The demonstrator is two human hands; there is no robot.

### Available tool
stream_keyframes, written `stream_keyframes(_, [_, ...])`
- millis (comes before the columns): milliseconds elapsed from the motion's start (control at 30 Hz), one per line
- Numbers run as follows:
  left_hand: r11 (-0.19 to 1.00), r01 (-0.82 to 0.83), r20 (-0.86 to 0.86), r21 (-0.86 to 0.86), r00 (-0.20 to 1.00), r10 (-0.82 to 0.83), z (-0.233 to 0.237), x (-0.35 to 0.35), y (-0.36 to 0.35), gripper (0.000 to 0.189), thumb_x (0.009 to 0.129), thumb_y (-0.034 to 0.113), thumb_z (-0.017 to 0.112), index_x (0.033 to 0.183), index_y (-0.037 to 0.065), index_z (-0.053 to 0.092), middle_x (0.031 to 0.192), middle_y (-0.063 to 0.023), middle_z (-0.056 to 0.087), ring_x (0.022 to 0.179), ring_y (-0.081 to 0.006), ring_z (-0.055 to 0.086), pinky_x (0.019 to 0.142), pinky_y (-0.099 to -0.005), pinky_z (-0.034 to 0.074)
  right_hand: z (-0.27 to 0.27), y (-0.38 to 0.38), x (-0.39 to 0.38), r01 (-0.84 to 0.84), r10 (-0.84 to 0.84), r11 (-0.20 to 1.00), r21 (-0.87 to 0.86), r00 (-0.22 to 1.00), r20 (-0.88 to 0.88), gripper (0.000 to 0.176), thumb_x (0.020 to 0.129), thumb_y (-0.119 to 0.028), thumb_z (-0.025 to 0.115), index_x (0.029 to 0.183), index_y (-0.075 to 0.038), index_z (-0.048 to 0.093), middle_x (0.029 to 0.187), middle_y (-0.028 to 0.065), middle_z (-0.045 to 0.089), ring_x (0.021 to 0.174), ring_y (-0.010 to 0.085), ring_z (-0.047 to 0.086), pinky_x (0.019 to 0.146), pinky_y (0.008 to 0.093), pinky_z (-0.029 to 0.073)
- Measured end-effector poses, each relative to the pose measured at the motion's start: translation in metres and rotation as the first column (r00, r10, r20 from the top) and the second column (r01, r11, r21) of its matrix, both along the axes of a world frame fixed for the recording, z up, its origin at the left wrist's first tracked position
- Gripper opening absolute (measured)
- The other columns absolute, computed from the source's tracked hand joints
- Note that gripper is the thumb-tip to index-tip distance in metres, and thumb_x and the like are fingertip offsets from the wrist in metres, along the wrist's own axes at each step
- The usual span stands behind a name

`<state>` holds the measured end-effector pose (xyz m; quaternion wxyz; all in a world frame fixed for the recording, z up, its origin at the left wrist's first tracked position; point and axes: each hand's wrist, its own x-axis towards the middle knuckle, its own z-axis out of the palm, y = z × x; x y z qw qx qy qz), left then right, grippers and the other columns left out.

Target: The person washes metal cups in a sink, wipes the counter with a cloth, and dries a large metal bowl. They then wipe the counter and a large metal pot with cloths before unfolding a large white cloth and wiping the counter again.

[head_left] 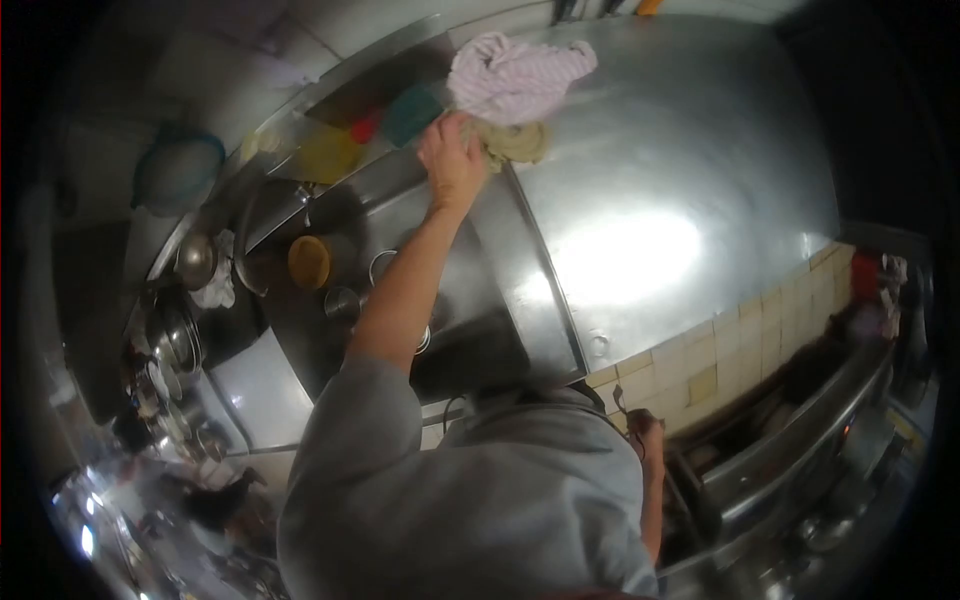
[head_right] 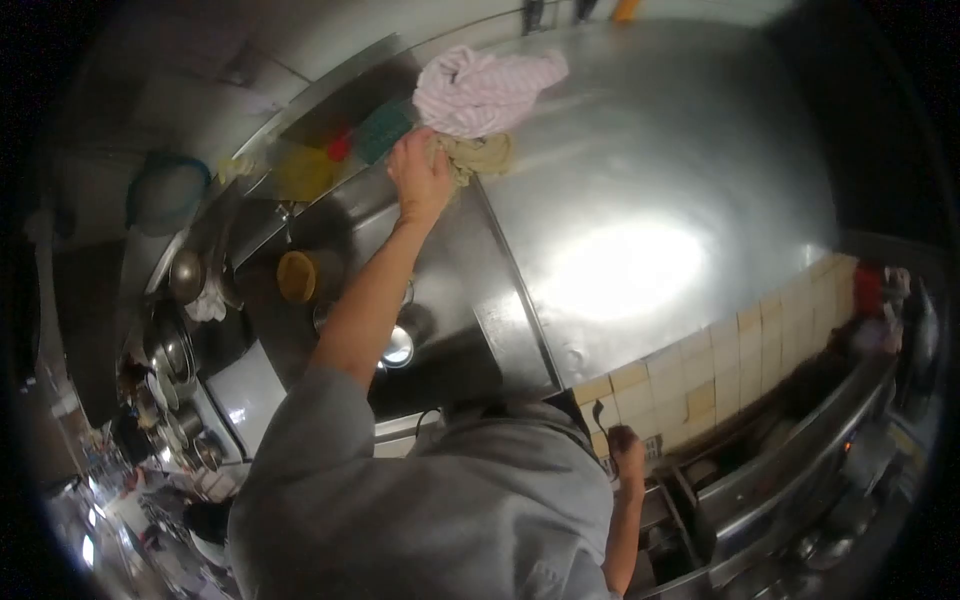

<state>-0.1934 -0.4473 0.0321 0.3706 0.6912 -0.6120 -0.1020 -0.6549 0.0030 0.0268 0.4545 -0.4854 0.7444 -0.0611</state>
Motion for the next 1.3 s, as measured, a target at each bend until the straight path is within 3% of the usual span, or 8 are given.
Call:
stream_keyframes(233, [0.963, 0.015, 0.170, -0.270, 0.985, 0.033, 0.053, -0.004, -0.009, 0.075, 0.074, 0.039, 0.079, 0.133, 0.005, 0.049, 0.139, -0.0198, 0.047, 0.130, -0.0367, 0.043, 0.107, -0.0569, 0.028, 0.032, -0.003, 0.026, 0.197, -0.196, 0.980, 0.002, 0.980, -0.043, 0.018, 0.090, -0.016, 0.063, 0.102, -0.003, 0.067, 0.092, 0.0205, 0.069, 0.088, 0.0320, 0.070, 0.078, 0.0376, 0.052])
stream_keyframes(333, [0.965, 0.166, 0.299, -0.204, 0.949, -0.100, 0.081, -0.023, -0.050, 0.081, 0.077, 0.043, 0.076, 0.142, 0.007, 0.043, 0.141, -0.0207, 0.048, 0.132, -0.0362, 0.044, 0.107, -0.0569, 0.029, 0.044, -0.014, 0.033, 0.179, -0.172, 0.981, 0.071, 0.981, -0.090, 0.018, 0.091, -0.015, 0.063, 0.103, -0.003, 0.068, 0.091, 0.0197, 0.070, 0.086, 0.0308, 0.070, 0.079, 0.0370, 0.052])
stream_keyframes(400, [0.923, 0.170, 0.394, 0.346, 0.866, -0.307, 0.086, -0.030, -0.082, 0.071, 0.081, 0.044, 0.073, 0.140, 0.012, 0.049, 0.134, -0.0185, 0.055, 0.124, -0.0359, 0.053, 0.102, -0.0531, 0.040, 0.041, -0.001, 0.030, 0.131, -0.128, 0.991, 0.018, 0.986, -0.109, 0.021, 0.093, -0.020, 0.063, 0.104, -0.002, 0.067, 0.092, 0.0173, 0.071, 0.084, 0.0271, 0.070, 0.076, 0.0364, 0.053])
stream_keyframes(567, [0.875, 0.367, 0.442, 0.315, 0.759, -0.478, 0.076, -0.069, -0.113, 0.049, 0.085, 0.038, 0.068, 0.128, 0.015, 0.062, 0.125, -0.0153, 0.060, 0.114, -0.0341, 0.059, 0.091, -0.0456, 0.051, 0.046, -0.010, 0.035, 0.252, -0.249, 0.967, 0.034, 0.965, -0.079, 0.022, 0.094, -0.021, 0.064, 0.103, 0.000, 0.067, 0.087, 0.0157, 0.070, 0.077, 0.0178, 0.066, 0.074, 0.0329, 0.052])
stream_keyframes(767, [0.608, 0.782, 0.339, 0.140, 0.539, -0.771, 0.061, -0.149, -0.008, 0.035, 0.085, 0.027, 0.067, 0.116, 0.013, 0.068, 0.114, -0.0151, 0.062, 0.110, -0.0339, 0.058, 0.096, -0.0459, 0.047, 0.048, 0.004, 0.038, 0.308, -0.308, 0.948, 0.087, 0.951, -0.005, 0.018, 0.093, -0.016, 0.061, 0.102, -0.001, 0.067, 0.085, 0.0192, 0.068, 0.076, 0.0291, 0.067, 0.072, 0.0369, 0.052])
stream_keyframes(1033, [0.372, 0.914, 0.113, 0.161, 0.357, -0.927, 0.052, -0.192, 0.184, 0.050, 0.071, 0.023, 0.080, 0.118, 0.018, 0.068, 0.125, -0.0105, 0.054, 0.124, -0.0330, 0.046, 0.113, -0.0556, 0.031, 0.063, 0.039, 0.005, 0.383, -0.388, 0.920, -0.082, 0.921, -0.047, 0.022, 0.095, -0.020, 0.061, 0.095, 0.001, 0.065, 0.077, 0.0205, 0.063, 0.068, 0.0284, 0.061, 0.064, 0.0386, 0.048])
stream_keyframes(1133, [0.582, 0.735, 0.231, 0.349, 0.534, -0.813, 0.067, -0.210, 0.186, 0.072, 0.075, 0.040, 0.081, 0.137, 0.017, 0.053, 0.145, -0.0234, 0.036, 0.145, -0.0434, 0.021, 0.112, -0.0733, 0.009, 0.056, 0.086, 0.000, 0.492, -0.497, 0.866, -0.094, 0.866, -0.048, 0.023, 0.095, -0.021, 0.062, 0.095, 0.001, 0.065, 0.075, 0.0203, 0.063, 0.066, 0.0287, 0.060, 0.063, 0.0393, 0.048])
stream_keyframes(1300, [0.752, 0.624, 0.244, 0.214, 0.711, -0.660, 0.058, -0.258, 0.135, 0.091, 0.078, 0.029, 0.079, 0.153, 0.011, 0.030, 0.149, -0.0304, 0.030, 0.142, -0.0471, 0.025, 0.115, -0.0637, 0.018, 0.035, 0.155, -0.002, 0.605, -0.598, 0.796, 0.024, 0.791, -0.133, 0.024, 0.094, -0.023, 0.064, 0.098, 0.000, 0.068, 0.077, 0.0183, 0.067, 0.069, 0.0273, 0.064, 0.067, 0.0371, 0.050])
